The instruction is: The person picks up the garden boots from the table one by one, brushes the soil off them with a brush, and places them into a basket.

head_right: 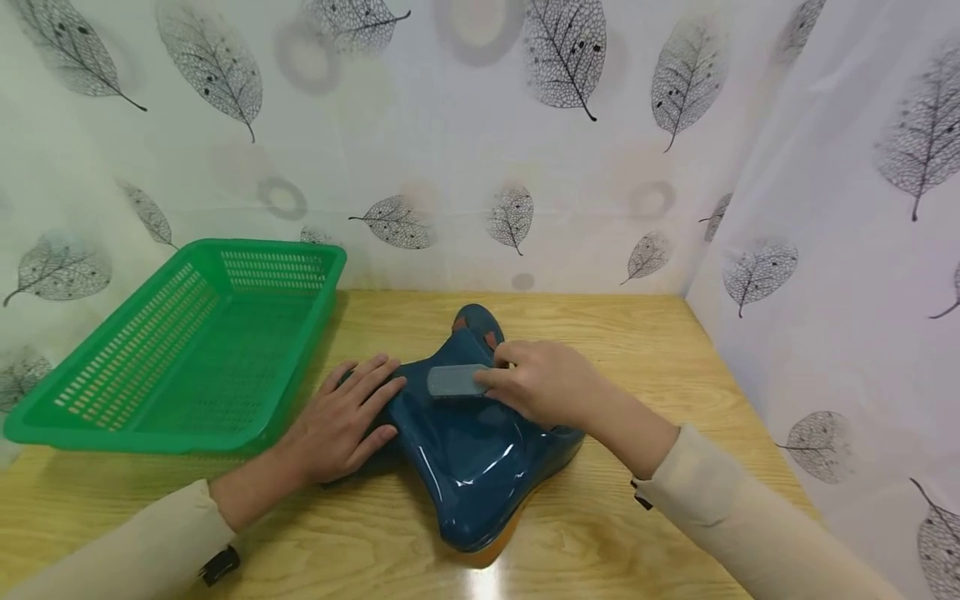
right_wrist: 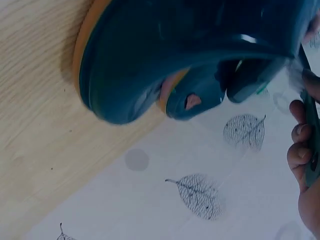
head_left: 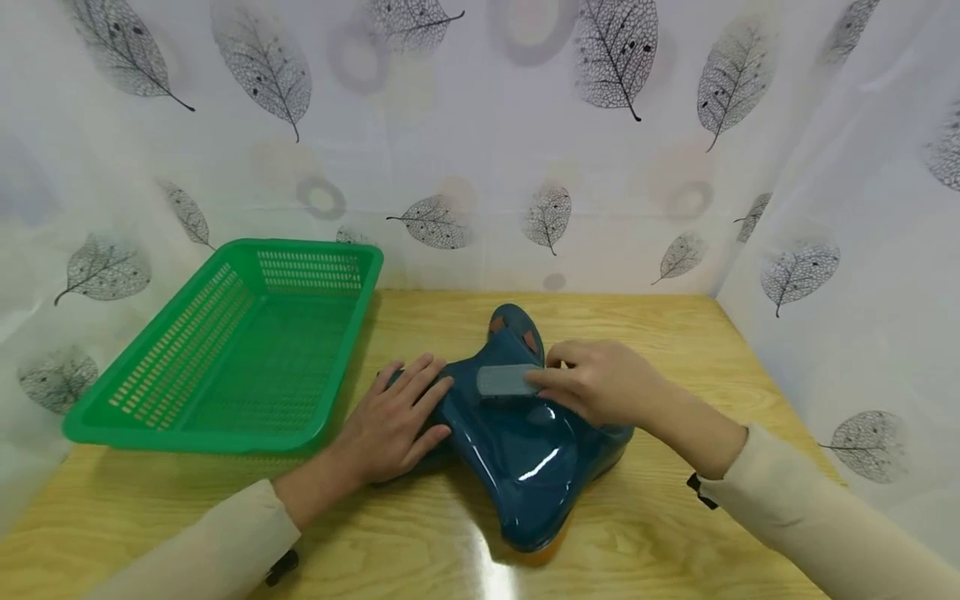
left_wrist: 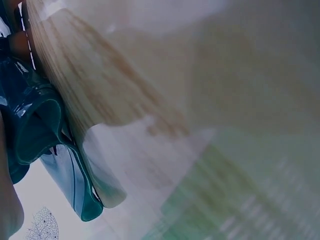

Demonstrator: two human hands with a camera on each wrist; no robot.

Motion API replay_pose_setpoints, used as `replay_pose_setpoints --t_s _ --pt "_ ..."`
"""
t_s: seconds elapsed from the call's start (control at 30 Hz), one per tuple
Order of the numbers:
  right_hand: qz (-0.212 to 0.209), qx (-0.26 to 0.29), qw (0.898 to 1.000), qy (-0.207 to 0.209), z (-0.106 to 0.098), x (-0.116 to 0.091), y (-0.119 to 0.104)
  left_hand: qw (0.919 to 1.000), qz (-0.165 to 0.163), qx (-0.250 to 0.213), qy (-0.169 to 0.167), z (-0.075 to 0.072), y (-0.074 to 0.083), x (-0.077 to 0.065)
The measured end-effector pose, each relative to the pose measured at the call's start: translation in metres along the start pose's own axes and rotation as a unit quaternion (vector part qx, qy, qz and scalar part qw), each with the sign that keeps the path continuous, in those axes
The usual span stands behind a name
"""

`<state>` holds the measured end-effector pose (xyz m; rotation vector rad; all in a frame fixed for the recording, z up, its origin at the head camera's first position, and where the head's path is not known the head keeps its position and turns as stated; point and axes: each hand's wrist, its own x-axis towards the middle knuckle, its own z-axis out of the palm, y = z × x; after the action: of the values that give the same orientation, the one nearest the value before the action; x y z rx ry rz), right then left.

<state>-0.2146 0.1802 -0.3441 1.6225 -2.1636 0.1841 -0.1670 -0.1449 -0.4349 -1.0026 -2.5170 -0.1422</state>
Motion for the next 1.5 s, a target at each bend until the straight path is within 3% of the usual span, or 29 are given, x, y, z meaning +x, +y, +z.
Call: replay_pose_setpoints --t_s 0.13,0.27,0.37,0.5,0.93,1.33,1.5 --pt "-0.005 0.055 0.998 -0.008 -0.009 -0.009 0.009 1.0000 0.000 0.002 0.001 0.000 0.000 0.002" --pt "0.009 0.101 0.993 -0.057 -0.015 -0.009 0.011 1.0000 0.003 0.007 0.003 -0.001 -0.001 0.002" --pt "0.025 0.100 0.991 -0.086 -0.015 -0.005 0.009 1.0000 0.002 0.006 0.001 0.000 -0.001 0.001" --pt "0.035 0.076 0.992 -0.093 -0.011 0.000 0.007 1.0000 -0.002 0.003 -0.002 -0.001 -0.001 0.000" --pt "0.046 0.018 0.995 -0.085 0.000 0.004 0.007 1.0000 -0.003 0.004 -0.005 0.000 -0.001 -0.001" --pt "0.067 -0.022 0.997 -0.008 0.017 0.017 0.010 1.0000 0.002 -0.002 0.008 -0.001 -0.001 0.000" --pt "0.069 -0.021 0.997 0.002 0.018 0.017 0.011 1.0000 0.000 -0.002 0.003 -0.001 -0.001 0.000"
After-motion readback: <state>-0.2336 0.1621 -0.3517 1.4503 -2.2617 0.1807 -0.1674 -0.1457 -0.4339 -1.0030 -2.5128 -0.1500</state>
